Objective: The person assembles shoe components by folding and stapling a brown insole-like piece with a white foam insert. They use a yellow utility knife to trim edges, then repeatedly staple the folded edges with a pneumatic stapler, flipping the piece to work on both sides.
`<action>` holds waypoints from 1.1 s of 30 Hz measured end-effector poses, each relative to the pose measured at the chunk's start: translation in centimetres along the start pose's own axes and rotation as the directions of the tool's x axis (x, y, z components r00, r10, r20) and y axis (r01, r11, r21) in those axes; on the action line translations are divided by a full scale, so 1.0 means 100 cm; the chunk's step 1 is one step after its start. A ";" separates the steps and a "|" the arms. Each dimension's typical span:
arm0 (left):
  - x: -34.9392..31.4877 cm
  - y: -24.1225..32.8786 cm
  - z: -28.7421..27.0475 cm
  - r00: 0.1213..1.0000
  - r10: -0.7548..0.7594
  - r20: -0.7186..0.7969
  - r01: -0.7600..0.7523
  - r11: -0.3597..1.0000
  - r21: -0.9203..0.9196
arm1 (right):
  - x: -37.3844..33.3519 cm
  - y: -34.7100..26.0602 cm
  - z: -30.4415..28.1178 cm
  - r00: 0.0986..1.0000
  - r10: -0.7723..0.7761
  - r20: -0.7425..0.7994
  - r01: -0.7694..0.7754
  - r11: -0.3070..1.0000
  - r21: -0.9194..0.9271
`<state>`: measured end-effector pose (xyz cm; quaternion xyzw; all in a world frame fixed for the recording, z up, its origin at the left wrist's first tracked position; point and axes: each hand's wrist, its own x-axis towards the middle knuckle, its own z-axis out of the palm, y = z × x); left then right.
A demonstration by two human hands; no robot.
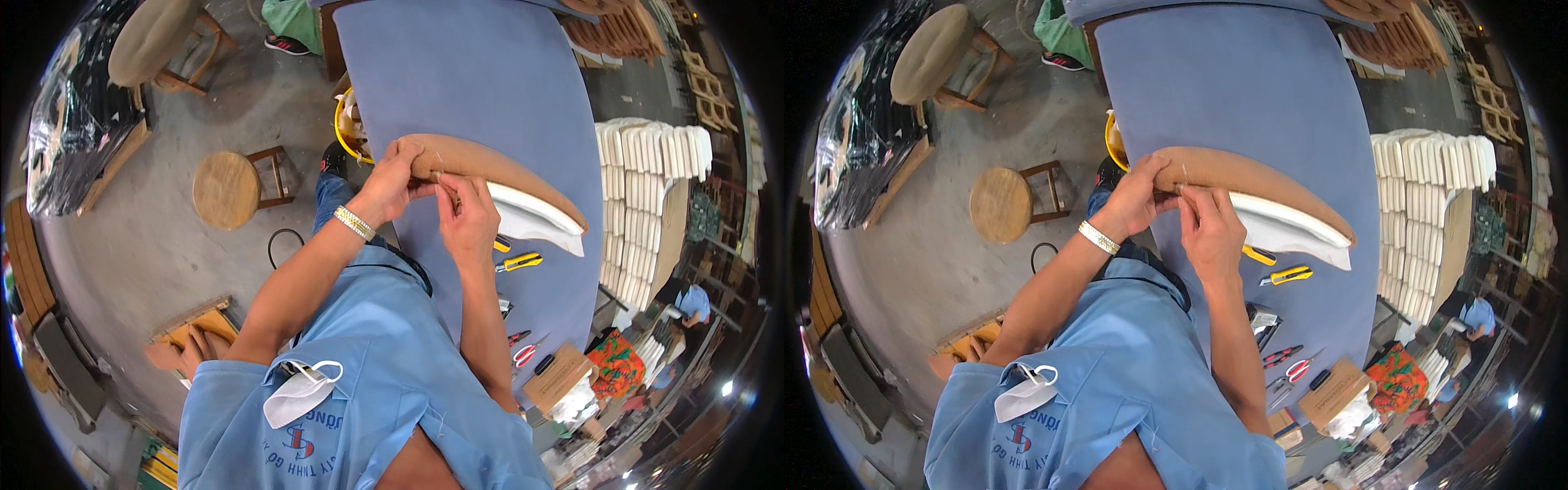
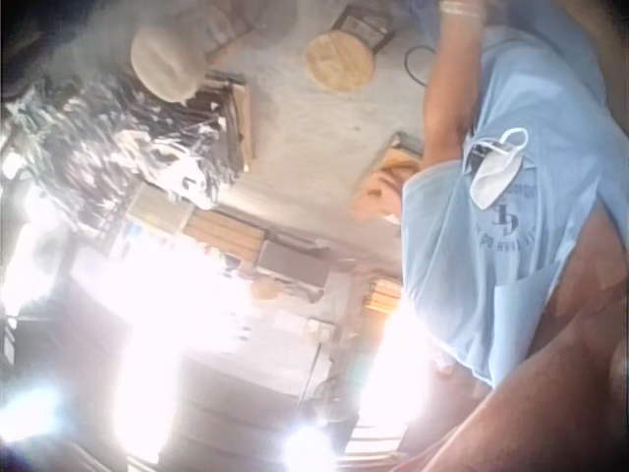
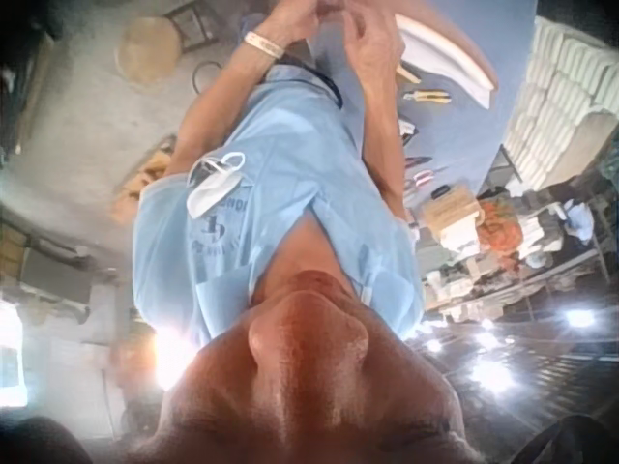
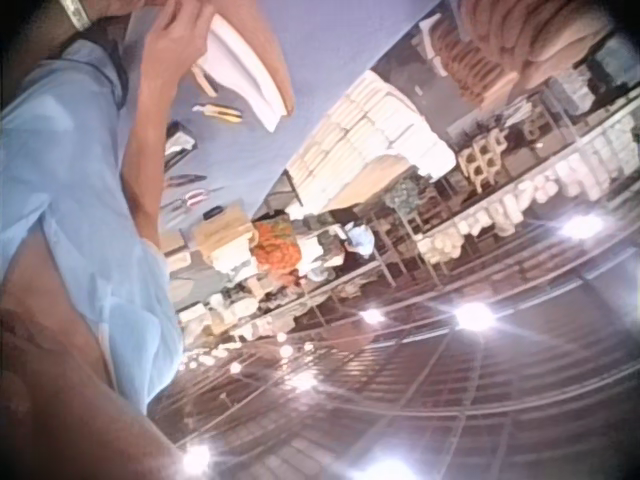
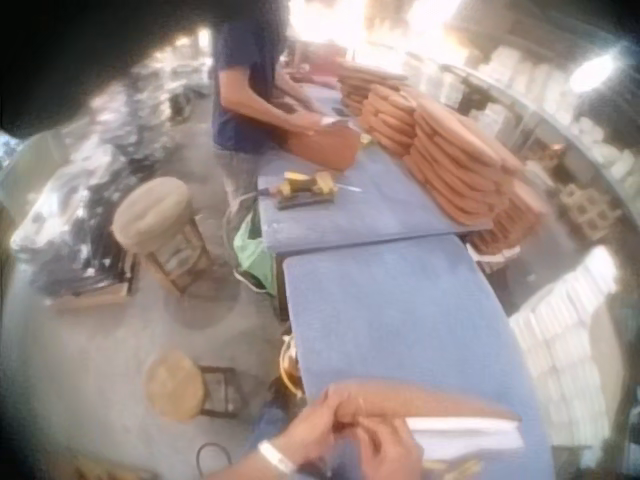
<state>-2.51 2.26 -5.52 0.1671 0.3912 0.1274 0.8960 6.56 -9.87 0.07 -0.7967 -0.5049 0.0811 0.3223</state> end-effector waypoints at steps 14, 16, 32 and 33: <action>-0.004 0.096 -0.007 0.779 0.239 0.580 -0.554 -0.172 0.814 | 0.035 0.033 0.029 0.966 -0.122 -0.228 0.171 0.962 0.211; -0.002 0.102 -0.001 0.763 0.195 0.616 -0.575 -0.230 0.785 | 0.038 0.033 0.027 0.971 -0.096 -0.220 0.154 0.953 0.262; -0.001 0.102 0.016 0.685 0.072 0.725 -0.641 -0.414 0.647 | 0.043 0.045 0.029 0.982 -0.092 -0.164 0.151 0.906 0.395; 0.000 0.102 0.014 0.682 0.067 0.729 -0.645 -0.416 0.641 | 0.043 0.045 0.029 0.982 -0.097 -0.165 0.156 0.904 0.398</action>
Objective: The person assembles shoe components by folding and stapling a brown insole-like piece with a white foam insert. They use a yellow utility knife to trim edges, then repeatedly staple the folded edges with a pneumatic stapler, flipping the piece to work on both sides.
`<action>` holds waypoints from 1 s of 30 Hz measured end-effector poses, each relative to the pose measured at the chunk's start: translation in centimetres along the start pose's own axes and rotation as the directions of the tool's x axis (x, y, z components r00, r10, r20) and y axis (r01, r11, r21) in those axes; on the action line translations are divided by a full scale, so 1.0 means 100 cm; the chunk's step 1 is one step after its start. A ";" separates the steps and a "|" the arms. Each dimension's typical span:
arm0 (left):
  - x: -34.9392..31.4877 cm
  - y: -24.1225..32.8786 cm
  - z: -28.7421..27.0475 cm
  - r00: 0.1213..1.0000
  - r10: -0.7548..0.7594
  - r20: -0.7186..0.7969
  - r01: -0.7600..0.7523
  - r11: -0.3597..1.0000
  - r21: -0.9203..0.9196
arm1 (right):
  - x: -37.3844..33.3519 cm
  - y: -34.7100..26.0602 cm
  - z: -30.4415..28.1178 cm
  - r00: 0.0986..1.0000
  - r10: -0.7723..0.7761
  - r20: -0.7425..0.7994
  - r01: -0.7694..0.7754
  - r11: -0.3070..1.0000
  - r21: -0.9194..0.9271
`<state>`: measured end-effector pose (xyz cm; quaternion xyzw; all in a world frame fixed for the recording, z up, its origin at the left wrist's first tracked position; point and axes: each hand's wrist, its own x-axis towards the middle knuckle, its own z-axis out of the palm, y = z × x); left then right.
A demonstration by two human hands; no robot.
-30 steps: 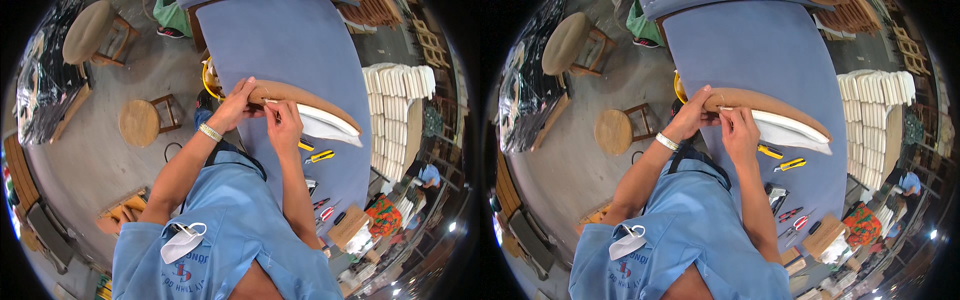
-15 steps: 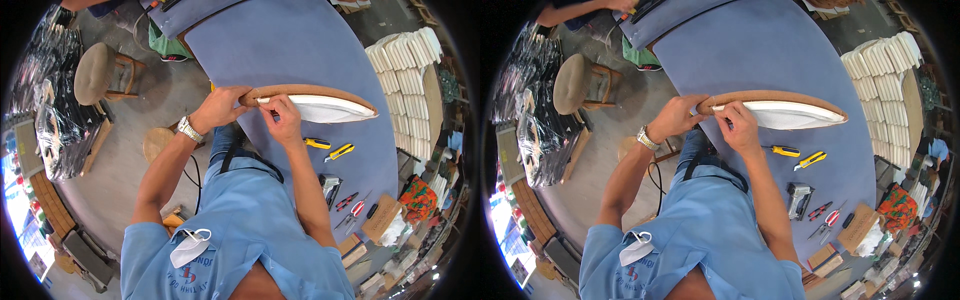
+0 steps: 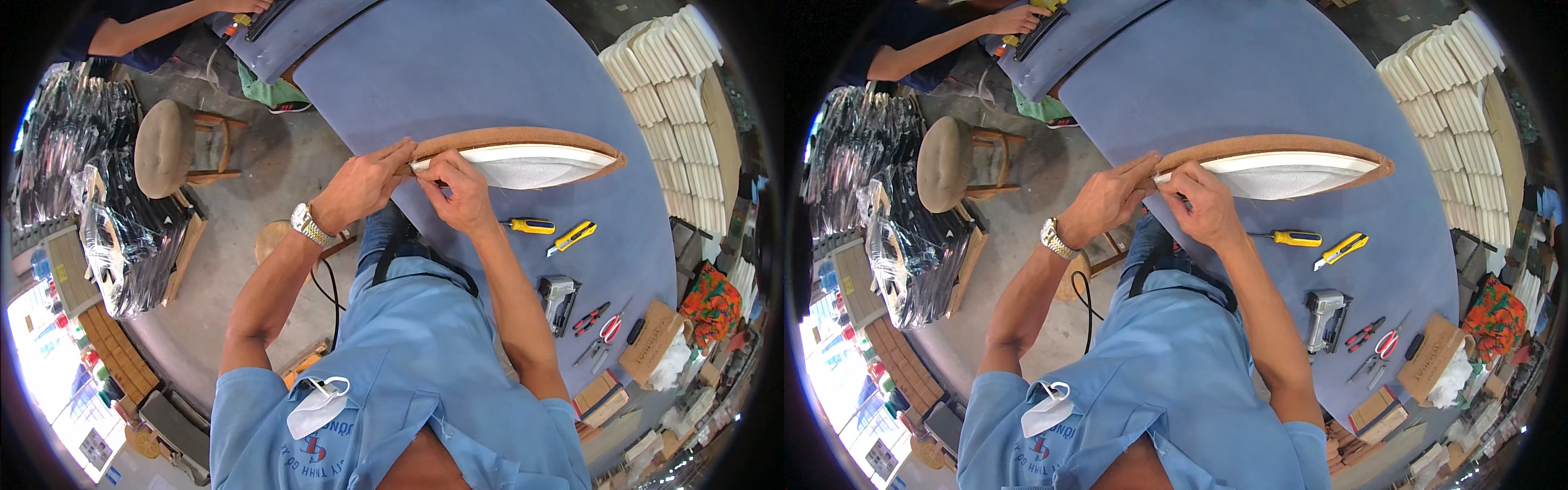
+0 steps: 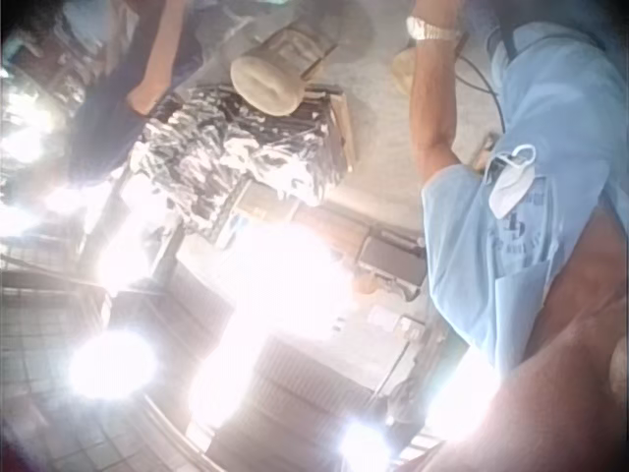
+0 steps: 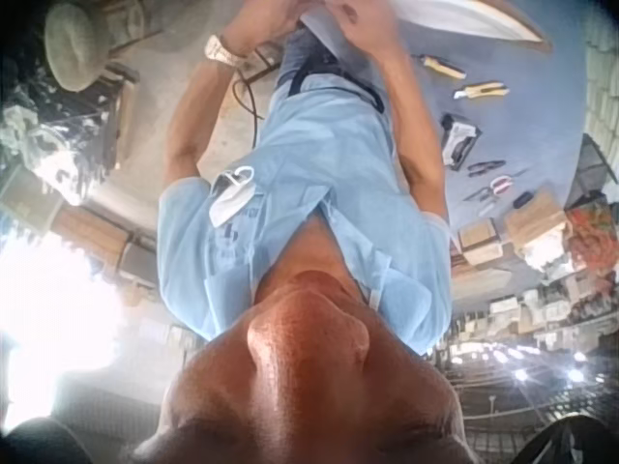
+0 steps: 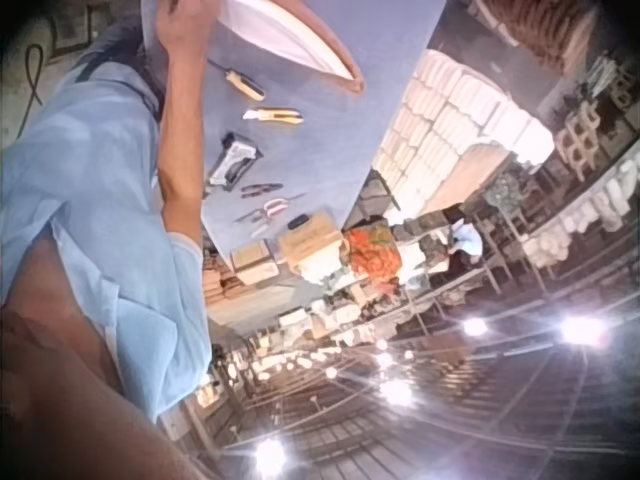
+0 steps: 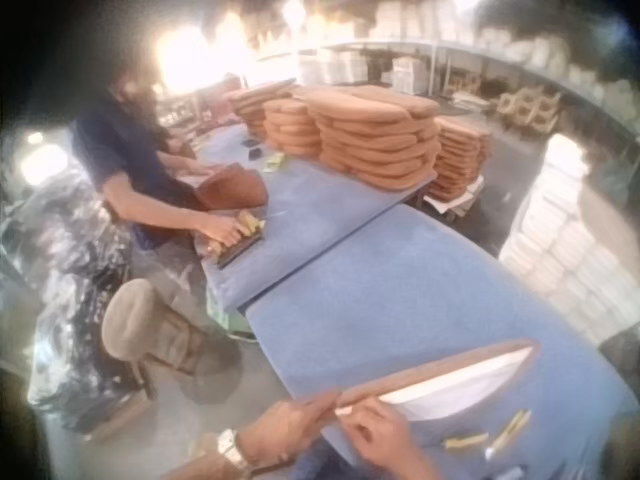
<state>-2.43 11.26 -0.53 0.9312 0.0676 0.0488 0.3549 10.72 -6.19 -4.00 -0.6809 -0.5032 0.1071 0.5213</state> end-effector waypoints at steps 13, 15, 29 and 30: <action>0.002 -0.007 -0.001 0.997 0.078 0.026 -0.079 0.996 0.029 | 0.001 -0.006 0.001 1.000 0.004 -0.024 -0.003 0.999 0.036; 0.004 -0.005 -0.001 0.997 0.072 0.040 -0.073 0.997 0.026 | -0.001 -0.015 -0.005 0.997 0.028 -0.067 -0.025 0.999 0.044; 0.006 -0.019 0.000 0.991 0.125 -0.050 -0.125 0.992 0.002 | -0.350 0.053 -0.149 0.381 0.538 -0.752 -0.923 0.184 -0.337; 0.004 -0.023 -0.001 0.998 0.059 -0.025 -0.059 0.998 -0.007 | -0.348 0.055 -0.149 0.379 0.546 -0.747 -0.925 0.216 -0.312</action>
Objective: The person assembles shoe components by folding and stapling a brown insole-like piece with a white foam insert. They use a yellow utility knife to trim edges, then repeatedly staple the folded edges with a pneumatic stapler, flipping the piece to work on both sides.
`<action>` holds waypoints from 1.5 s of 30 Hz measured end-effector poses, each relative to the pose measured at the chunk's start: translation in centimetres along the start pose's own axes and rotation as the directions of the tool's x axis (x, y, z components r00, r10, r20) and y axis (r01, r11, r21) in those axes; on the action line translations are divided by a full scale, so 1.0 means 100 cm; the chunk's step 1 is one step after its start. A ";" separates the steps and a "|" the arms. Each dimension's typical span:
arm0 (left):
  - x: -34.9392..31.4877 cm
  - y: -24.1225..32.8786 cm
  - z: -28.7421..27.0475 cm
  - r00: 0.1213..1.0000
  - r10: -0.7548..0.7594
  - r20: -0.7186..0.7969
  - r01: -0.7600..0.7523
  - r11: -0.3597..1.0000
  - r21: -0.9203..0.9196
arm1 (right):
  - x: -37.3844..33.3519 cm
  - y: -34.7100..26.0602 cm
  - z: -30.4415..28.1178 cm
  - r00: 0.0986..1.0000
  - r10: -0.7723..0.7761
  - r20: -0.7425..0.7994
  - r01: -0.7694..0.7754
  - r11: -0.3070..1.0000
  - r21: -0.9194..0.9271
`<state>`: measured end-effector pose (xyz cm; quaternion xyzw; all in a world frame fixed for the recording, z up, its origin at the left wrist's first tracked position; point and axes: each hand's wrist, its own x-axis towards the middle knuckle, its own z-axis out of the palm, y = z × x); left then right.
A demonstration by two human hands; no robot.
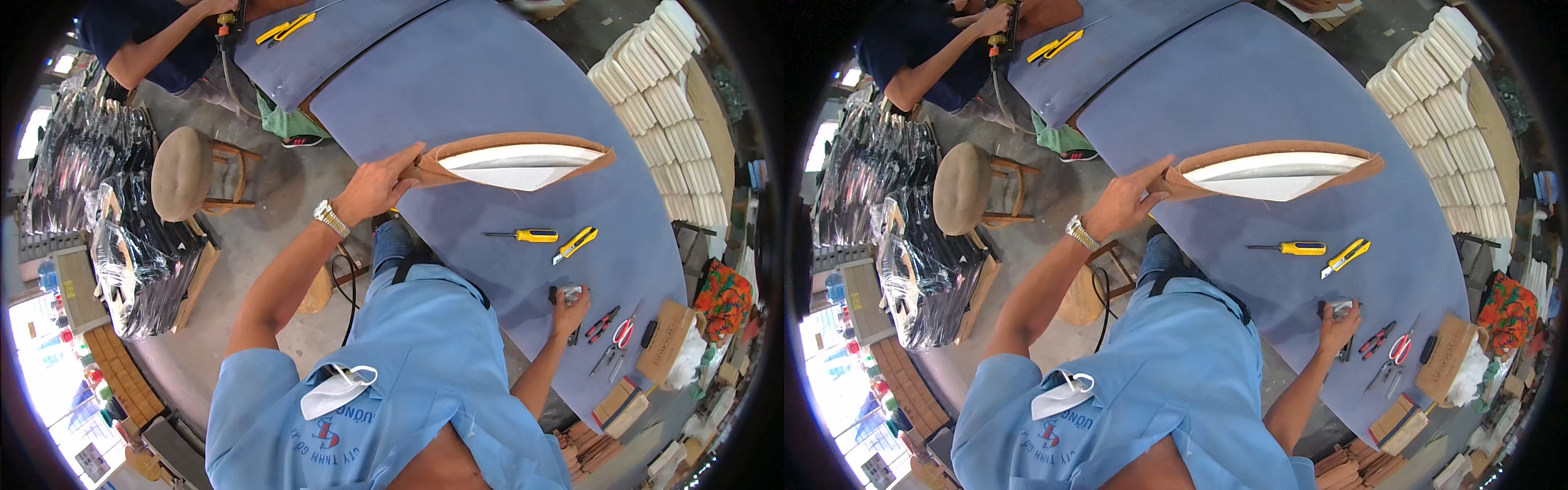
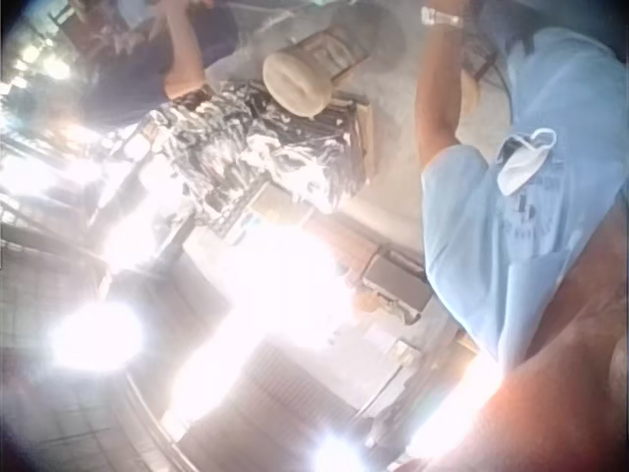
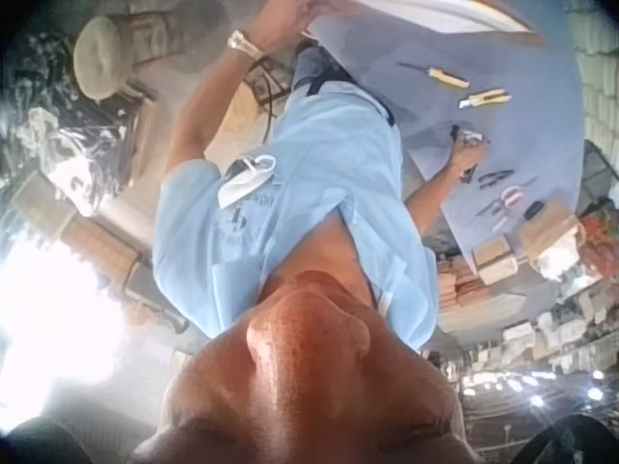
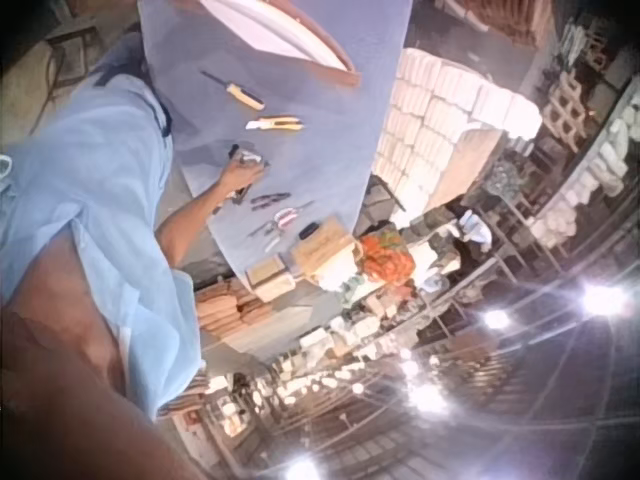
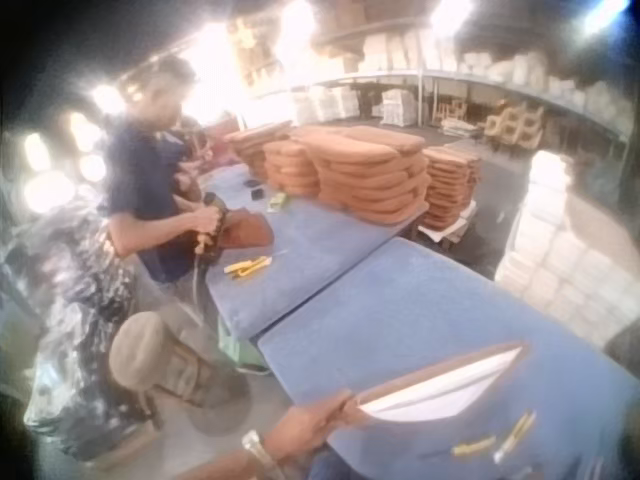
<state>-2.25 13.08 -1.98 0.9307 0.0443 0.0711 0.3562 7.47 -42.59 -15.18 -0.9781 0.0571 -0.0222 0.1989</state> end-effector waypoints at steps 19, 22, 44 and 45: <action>-0.039 -0.011 0.053 0.961 0.158 -0.226 -0.214 0.944 -0.250 | -0.024 0.012 0.026 0.967 0.253 0.007 -0.227 0.879 -0.419; -0.040 -0.015 0.059 0.956 0.163 -0.244 -0.226 0.940 -0.256 | -0.041 -0.005 0.013 0.994 0.087 0.072 -0.061 0.952 -0.301; -0.032 -0.010 0.053 0.963 0.046 -0.266 -0.137 0.933 -0.334 | -0.140 -0.386 -0.051 0.934 -0.126 0.335 -0.093 0.818 0.568; -0.031 -0.011 0.053 0.958 0.056 -0.283 -0.153 0.929 -0.336 | -0.142 -0.388 -0.048 0.939 -0.127 0.318 -0.082 0.819 0.568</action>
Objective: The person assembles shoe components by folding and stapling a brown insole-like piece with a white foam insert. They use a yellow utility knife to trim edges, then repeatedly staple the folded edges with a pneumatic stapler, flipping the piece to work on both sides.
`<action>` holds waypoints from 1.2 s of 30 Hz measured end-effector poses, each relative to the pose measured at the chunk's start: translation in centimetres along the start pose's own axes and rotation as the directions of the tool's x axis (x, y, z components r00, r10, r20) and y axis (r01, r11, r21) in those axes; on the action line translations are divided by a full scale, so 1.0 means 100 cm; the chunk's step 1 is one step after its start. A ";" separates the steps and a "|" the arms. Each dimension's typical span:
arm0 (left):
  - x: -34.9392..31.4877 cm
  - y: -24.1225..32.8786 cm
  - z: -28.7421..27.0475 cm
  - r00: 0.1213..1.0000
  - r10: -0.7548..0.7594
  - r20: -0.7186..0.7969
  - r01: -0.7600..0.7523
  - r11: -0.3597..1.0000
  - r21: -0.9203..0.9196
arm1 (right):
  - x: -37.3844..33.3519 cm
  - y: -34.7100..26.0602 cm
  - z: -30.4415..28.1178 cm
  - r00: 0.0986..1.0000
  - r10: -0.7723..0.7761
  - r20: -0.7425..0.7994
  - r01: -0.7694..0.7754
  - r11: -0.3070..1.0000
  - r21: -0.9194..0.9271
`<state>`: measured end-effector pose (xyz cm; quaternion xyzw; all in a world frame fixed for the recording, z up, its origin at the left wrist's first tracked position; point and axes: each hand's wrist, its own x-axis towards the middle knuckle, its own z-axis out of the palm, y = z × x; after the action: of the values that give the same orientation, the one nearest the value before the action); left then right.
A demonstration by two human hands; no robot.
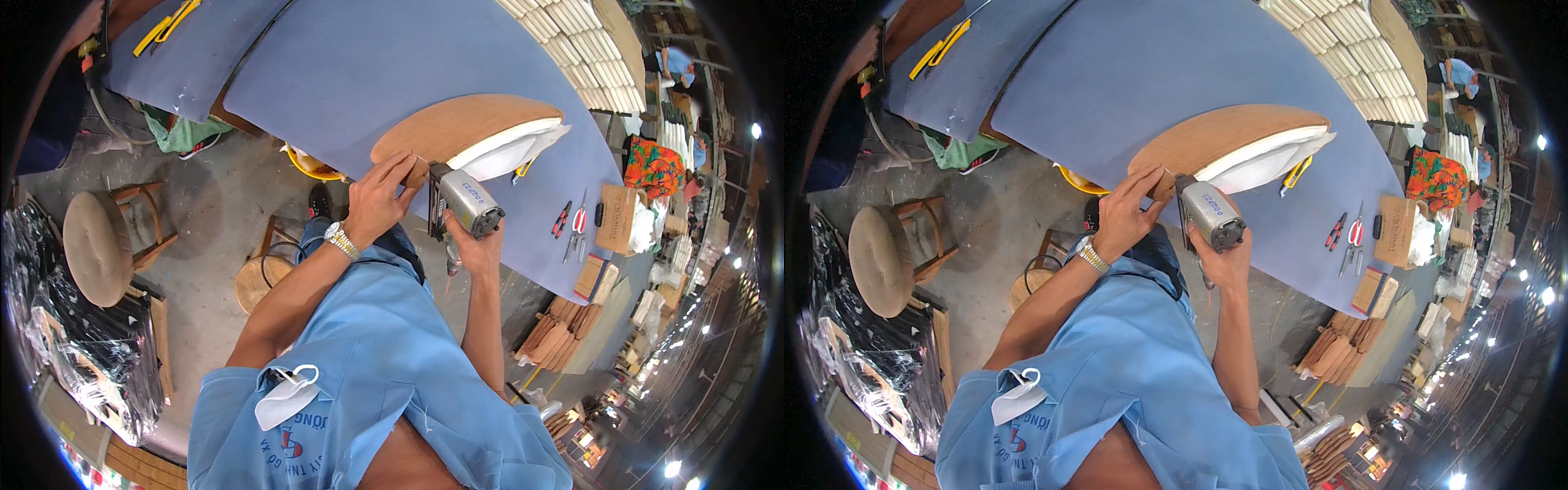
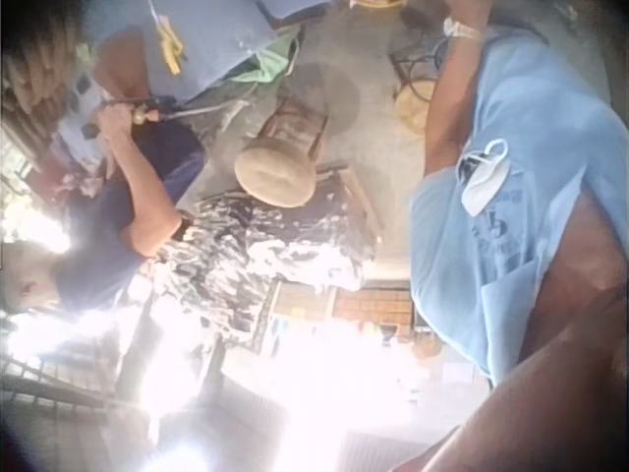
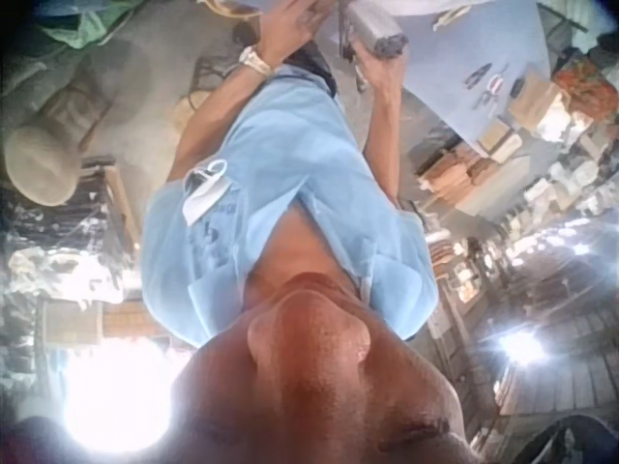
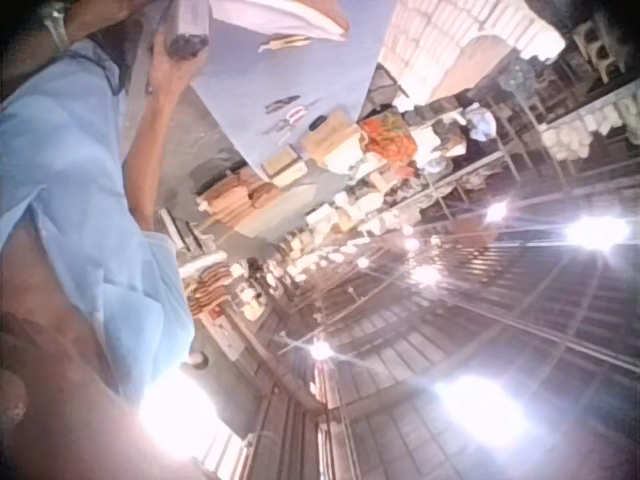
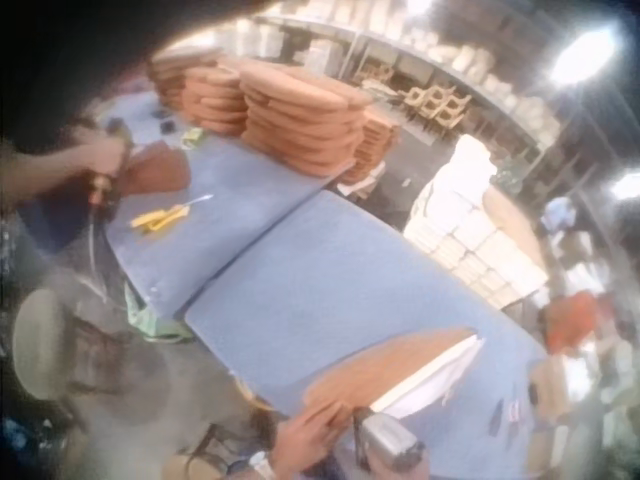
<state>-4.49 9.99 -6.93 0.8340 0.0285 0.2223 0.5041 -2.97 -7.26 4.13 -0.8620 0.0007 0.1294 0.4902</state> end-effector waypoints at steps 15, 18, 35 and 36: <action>0.061 -0.009 -0.033 0.988 0.129 0.080 -0.132 0.990 0.039 | 0.017 0.007 0.037 0.952 -0.277 -0.131 0.303 0.917 0.262; 0.059 -0.006 -0.036 0.987 0.088 0.137 -0.098 0.993 0.063 | 0.019 -0.004 0.031 0.956 -0.261 -0.136 0.291 0.903 0.314; 0.054 -0.010 -0.029 0.993 0.070 0.090 -0.073 0.997 0.027 | 0.037 0.002 0.030 0.971 -0.213 -0.104 0.235 0.924 0.303; 0.054 -0.010 -0.030 0.993 0.066 0.095 -0.067 0.998 0.011 | 0.036 0.002 0.030 0.969 -0.225 -0.102 0.245 0.929 0.278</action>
<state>-0.60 14.39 -4.72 0.8476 -0.0217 0.1987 0.4915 -0.22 -4.40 1.67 -0.7790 -0.0669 0.0387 0.6222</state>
